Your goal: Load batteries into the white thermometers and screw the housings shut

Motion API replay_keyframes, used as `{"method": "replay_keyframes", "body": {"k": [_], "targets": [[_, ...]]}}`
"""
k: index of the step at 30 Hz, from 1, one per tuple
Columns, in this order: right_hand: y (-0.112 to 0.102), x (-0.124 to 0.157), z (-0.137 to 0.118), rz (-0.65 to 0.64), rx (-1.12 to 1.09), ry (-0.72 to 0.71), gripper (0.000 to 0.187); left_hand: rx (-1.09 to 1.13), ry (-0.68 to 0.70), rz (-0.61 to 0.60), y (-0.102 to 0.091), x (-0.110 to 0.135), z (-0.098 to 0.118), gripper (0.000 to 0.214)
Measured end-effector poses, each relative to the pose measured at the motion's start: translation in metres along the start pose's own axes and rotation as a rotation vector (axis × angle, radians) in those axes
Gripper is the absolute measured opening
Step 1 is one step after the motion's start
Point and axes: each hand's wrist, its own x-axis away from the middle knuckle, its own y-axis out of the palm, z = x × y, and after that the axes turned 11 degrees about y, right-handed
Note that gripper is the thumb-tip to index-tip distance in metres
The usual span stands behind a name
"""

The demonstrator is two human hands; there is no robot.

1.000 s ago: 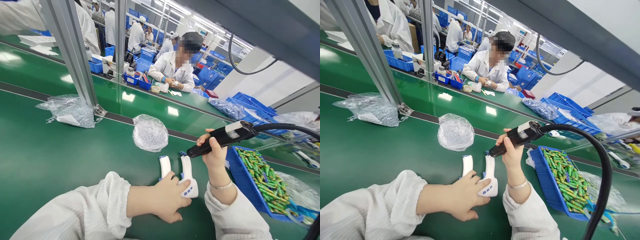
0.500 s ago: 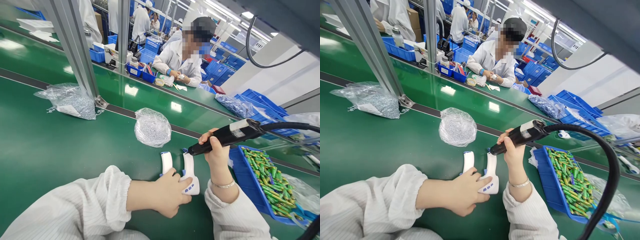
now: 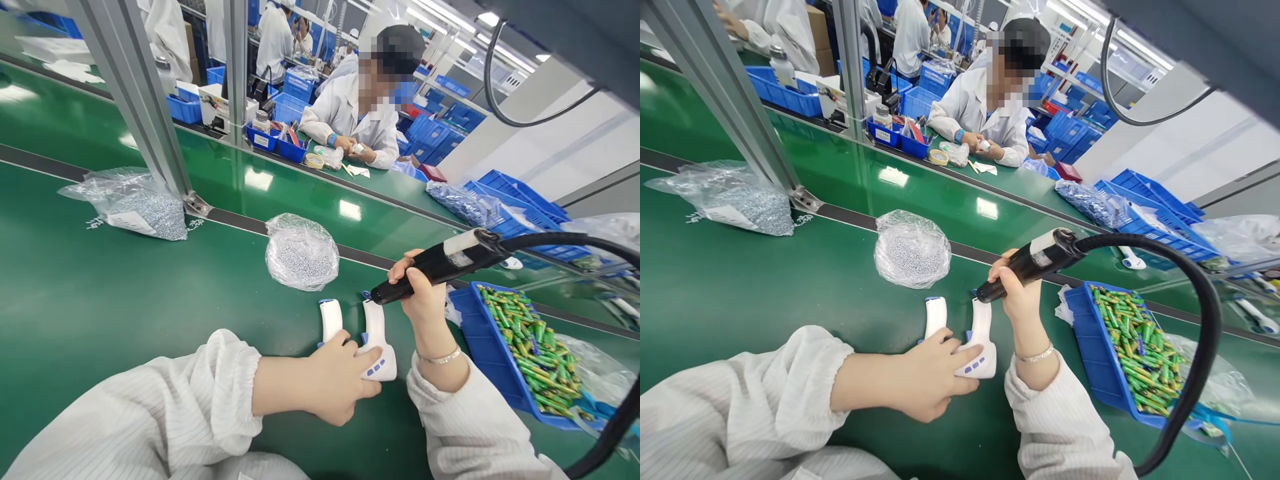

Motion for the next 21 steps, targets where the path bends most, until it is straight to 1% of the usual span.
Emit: {"method": "replay_keyframes", "body": {"k": [2, 4, 6, 7, 8, 10, 11, 12, 13, 15, 18, 19, 21], "targets": [[0.006, 0.0, -0.013, 0.008, 0.009, -0.036, 0.026, 0.001, -0.002, 0.003, -0.002, -0.001, -0.002, 0.042], [0.01, 0.0, -0.031, 0.035, 0.007, -0.104, 0.029, 0.019, 0.002, -0.006, -0.005, -0.005, -0.004, 0.039], [0.01, 0.003, -0.05, 0.089, -0.009, -0.195, 0.031, 0.032, 0.005, -0.005, -0.004, -0.014, -0.004, 0.035], [0.008, 0.006, -0.059, 0.124, -0.016, -0.237, 0.032, 0.028, 0.004, 0.02, -0.002, -0.02, -0.004, 0.034], [0.005, 0.008, -0.066, 0.162, -0.021, -0.271, 0.031, 0.015, 0.008, 0.072, 0.002, -0.026, -0.005, 0.034], [-0.001, 0.015, -0.077, 0.236, -0.014, -0.285, 0.031, -0.015, 0.01, 0.233, 0.01, -0.035, -0.01, 0.04], [-0.004, 0.019, -0.081, 0.273, -0.003, -0.28, 0.032, -0.024, -0.025, 0.305, 0.013, -0.036, -0.016, 0.041], [-0.006, 0.024, -0.084, 0.306, 0.013, -0.276, 0.032, -0.029, -0.091, 0.353, 0.016, -0.035, -0.025, 0.038], [-0.008, 0.028, -0.086, 0.334, 0.031, -0.277, 0.033, -0.03, -0.179, 0.374, 0.017, -0.03, -0.036, 0.034], [-0.009, 0.037, -0.09, 0.36, 0.069, -0.294, 0.034, -0.034, -0.389, 0.362, 0.016, -0.012, -0.066, 0.025], [-0.008, 0.049, -0.092, 0.363, 0.097, -0.289, 0.034, -0.055, -0.554, 0.375, 0.008, 0.023, -0.11, 0.025], [-0.008, 0.051, -0.092, 0.368, 0.095, -0.279, 0.035, -0.06, -0.595, 0.375, 0.005, 0.033, -0.121, 0.024], [-0.007, 0.053, -0.09, 0.374, 0.08, -0.265, 0.038, -0.061, -0.65, 0.369, -0.001, 0.045, -0.134, 0.023]]}}
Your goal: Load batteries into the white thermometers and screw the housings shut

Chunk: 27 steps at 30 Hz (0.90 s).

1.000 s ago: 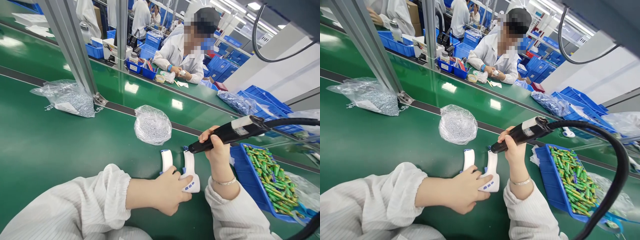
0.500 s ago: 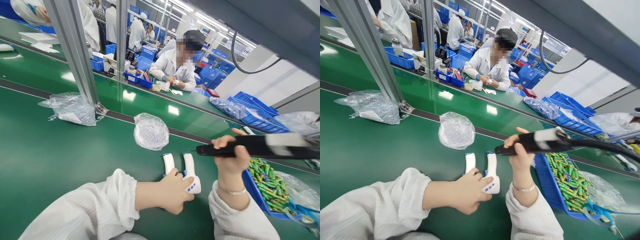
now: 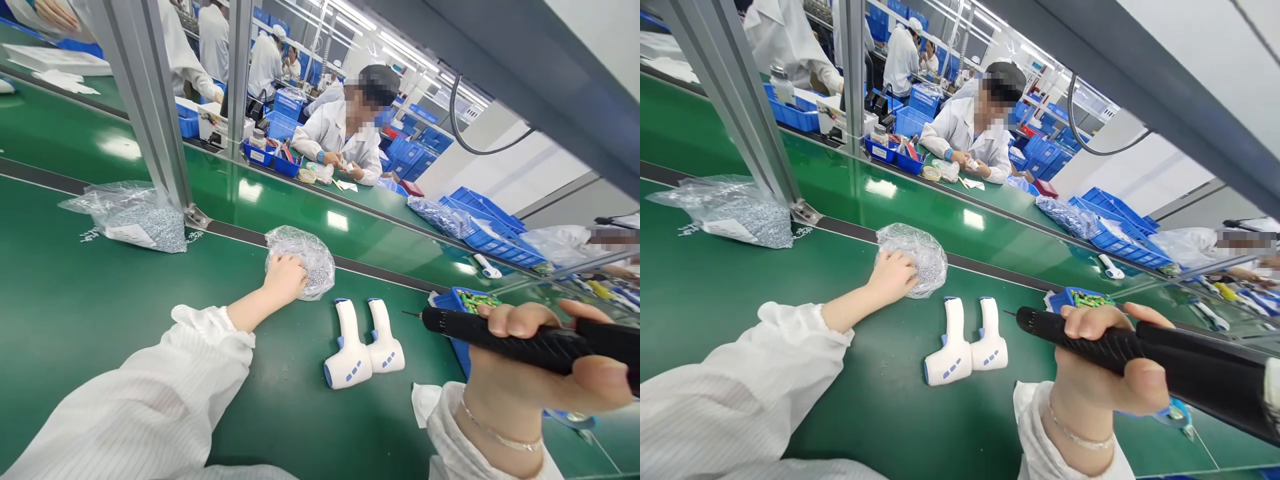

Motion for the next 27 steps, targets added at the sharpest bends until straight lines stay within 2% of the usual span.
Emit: {"method": "replay_keyframes", "body": {"k": [2, 7, 10, 15, 21, 27], "targets": [[0.003, 0.0, 0.003, -0.017, -0.02, 0.002, 0.038, 0.007, -0.018, -0.006, -0.004, 0.0, -0.004, 0.023], [0.02, -0.005, 0.01, -0.134, -0.116, 0.007, 0.036, 0.066, -0.038, 0.021, -0.006, -0.001, 0.003, 0.022], [0.03, -0.004, 0.011, -0.19, -0.149, 0.028, 0.035, 0.135, -0.069, 0.065, -0.007, -0.003, 0.002, 0.009], [0.04, -0.001, 0.014, -0.21, -0.197, 0.038, 0.033, 0.331, -0.089, 0.167, -0.008, -0.006, 0.004, 0.012], [0.056, 0.003, 0.021, -0.288, -0.246, -0.017, 0.033, 0.569, -0.108, 0.283, -0.004, -0.004, 0.02, 0.016], [0.072, 0.013, 0.025, -0.319, -0.29, -0.064, 0.032, 0.74, -0.046, 0.324, 0.0, 0.003, 0.04, 0.018]]}}
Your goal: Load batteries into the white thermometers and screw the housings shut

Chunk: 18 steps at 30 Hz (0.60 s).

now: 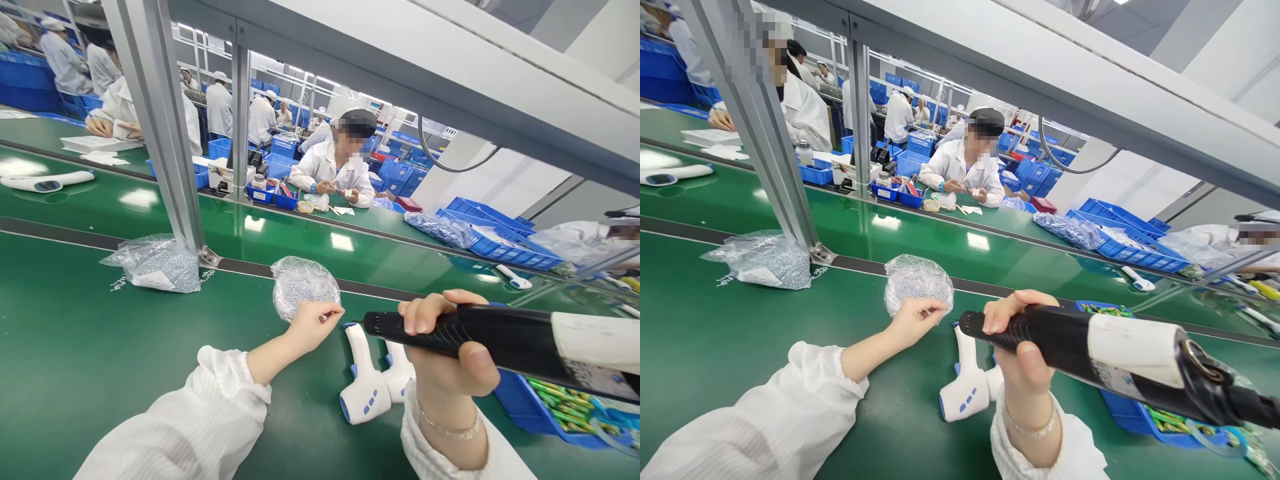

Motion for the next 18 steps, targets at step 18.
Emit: {"method": "replay_keyframes", "body": {"k": [18], "targets": [[0.008, -0.0018, 0.0046, -0.024, -0.002, 0.036, 0.029, 0.106, 0.094, -0.085, 0.0048, 0.0081, -0.0001, 0.05]]}}
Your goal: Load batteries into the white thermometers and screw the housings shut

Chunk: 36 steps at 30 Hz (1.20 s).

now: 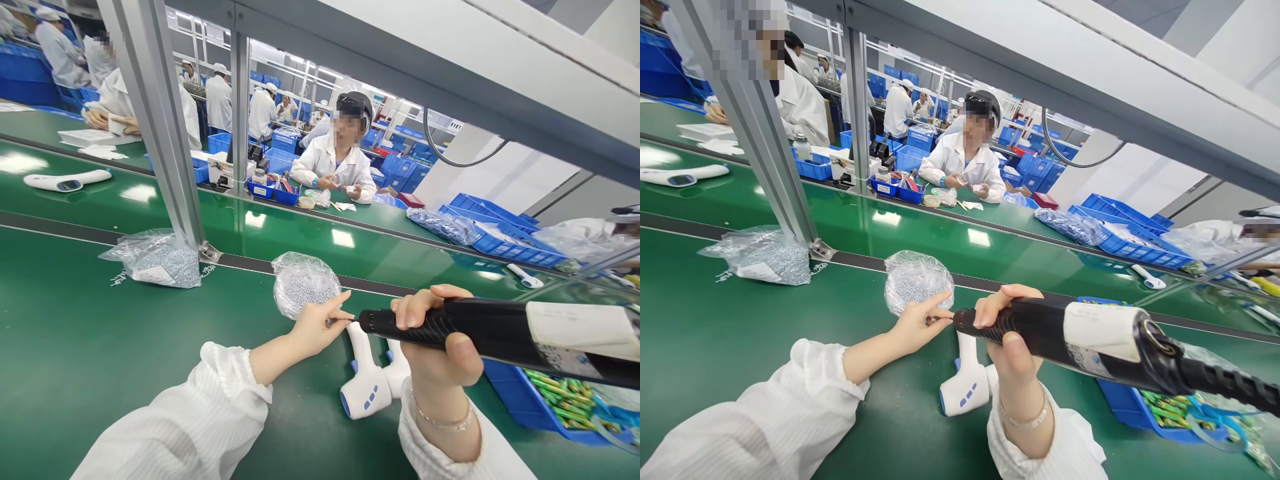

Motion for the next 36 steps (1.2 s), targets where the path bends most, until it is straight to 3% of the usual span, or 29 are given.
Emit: {"method": "replay_keyframes", "body": {"k": [10, 13, 15, 18, 22, 29, 36], "targets": [[-0.002, 0.0, 0.002, 0.0, -0.017, 0.01, 0.03, 0.023, -0.033, -0.027, -0.001, -0.003, 0.002, 0.054], [-0.006, -0.001, 0.006, 0.004, -0.015, 0.015, 0.03, -0.093, -0.114, -0.036, 0.001, 0.0, 0.004, 0.073], [-0.01, -0.003, 0.011, 0.012, -0.004, 0.03, 0.031, -0.208, -0.157, -0.041, 0.006, 0.009, 0.01, 0.068], [-0.02, -0.005, 0.024, 0.007, 0.025, 0.078, 0.03, -0.298, -0.069, -0.223, 0.017, 0.032, 0.028, 0.044], [-0.028, -0.006, 0.041, -0.015, 0.067, 0.157, 0.025, -0.43, 0.1, -0.521, 0.029, 0.057, 0.05, 0.054], [-0.033, -0.004, 0.05, -0.01, 0.111, 0.234, 0.023, -0.494, 0.115, -0.622, 0.029, 0.057, 0.051, 0.063], [-0.037, -0.004, 0.057, 0.004, 0.115, 0.265, 0.025, -0.546, 0.134, -0.667, 0.027, 0.052, 0.058, 0.056]]}}
